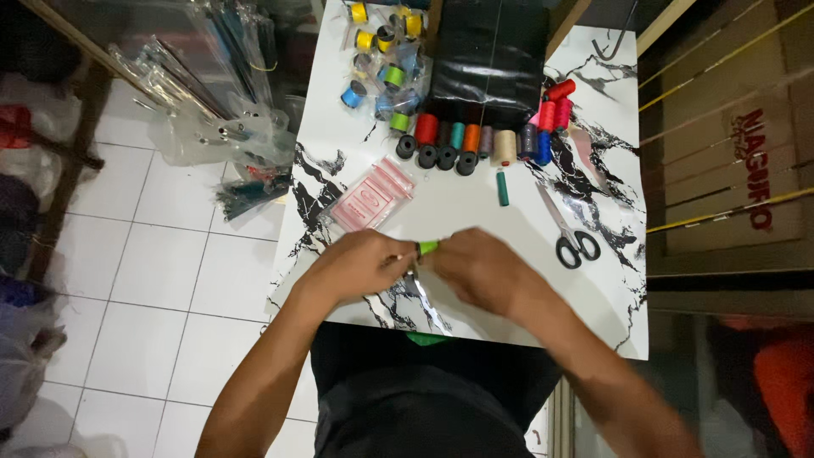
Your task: The person winds green thread from a spool onto a small bobbin using a manual winding device. They hold the bobbin and spool while the thread is wound, with various other spools and tools visible on the table.
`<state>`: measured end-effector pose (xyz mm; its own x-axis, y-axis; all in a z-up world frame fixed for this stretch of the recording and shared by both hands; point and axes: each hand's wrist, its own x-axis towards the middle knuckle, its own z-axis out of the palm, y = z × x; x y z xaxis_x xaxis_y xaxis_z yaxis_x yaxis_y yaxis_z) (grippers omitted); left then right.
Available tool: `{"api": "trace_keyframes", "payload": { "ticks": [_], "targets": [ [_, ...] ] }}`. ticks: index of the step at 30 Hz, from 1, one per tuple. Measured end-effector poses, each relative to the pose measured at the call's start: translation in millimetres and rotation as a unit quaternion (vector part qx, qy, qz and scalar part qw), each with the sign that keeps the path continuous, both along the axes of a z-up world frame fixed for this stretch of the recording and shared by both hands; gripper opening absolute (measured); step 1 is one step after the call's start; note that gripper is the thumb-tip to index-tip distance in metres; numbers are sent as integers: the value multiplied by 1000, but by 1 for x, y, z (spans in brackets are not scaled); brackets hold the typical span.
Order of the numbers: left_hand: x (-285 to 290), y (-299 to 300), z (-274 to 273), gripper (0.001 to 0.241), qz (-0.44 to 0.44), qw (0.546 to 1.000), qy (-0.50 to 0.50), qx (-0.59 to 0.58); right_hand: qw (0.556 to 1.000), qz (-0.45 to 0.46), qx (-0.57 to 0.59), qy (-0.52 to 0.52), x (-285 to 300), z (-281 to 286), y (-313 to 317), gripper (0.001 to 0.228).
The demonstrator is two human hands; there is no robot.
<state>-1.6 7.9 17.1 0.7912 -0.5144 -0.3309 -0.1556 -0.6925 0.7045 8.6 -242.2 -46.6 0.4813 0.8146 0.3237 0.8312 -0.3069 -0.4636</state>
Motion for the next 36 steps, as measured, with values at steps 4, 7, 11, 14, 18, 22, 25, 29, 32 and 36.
{"api": "trace_keyframes", "payload": {
  "ticks": [4,7,11,14,18,22,25,29,32,36],
  "targets": [
    [-6,2,-19,33,-12,996,7,-86,997,-75,24,-8,28,10,3,8],
    [-6,6,-22,33,31,989,41,-141,994,-80,36,61,25,-26,0,22],
    [4,16,-29,34,75,989,36,-122,991,-67,-14,111,-5,-29,8,9],
    [10,17,-36,34,73,990,39,-118,987,-55,-14,150,-15,32,18,11],
    [-3,10,-41,34,36,984,68,-163,985,-46,3,165,14,44,7,9],
    [-6,10,-37,33,16,984,45,-173,986,-73,6,152,31,16,3,13],
    [1,12,-43,32,36,982,42,-179,968,-68,4,240,20,-11,6,22],
    [9,19,-44,35,68,990,1,-123,940,-94,-92,314,-12,1,16,26],
    [9,13,-35,37,49,997,-32,-55,982,-48,-38,181,-14,29,14,18],
    [5,1,-20,38,12,999,-22,-23,995,-82,38,51,18,24,3,23]
  ]
}}
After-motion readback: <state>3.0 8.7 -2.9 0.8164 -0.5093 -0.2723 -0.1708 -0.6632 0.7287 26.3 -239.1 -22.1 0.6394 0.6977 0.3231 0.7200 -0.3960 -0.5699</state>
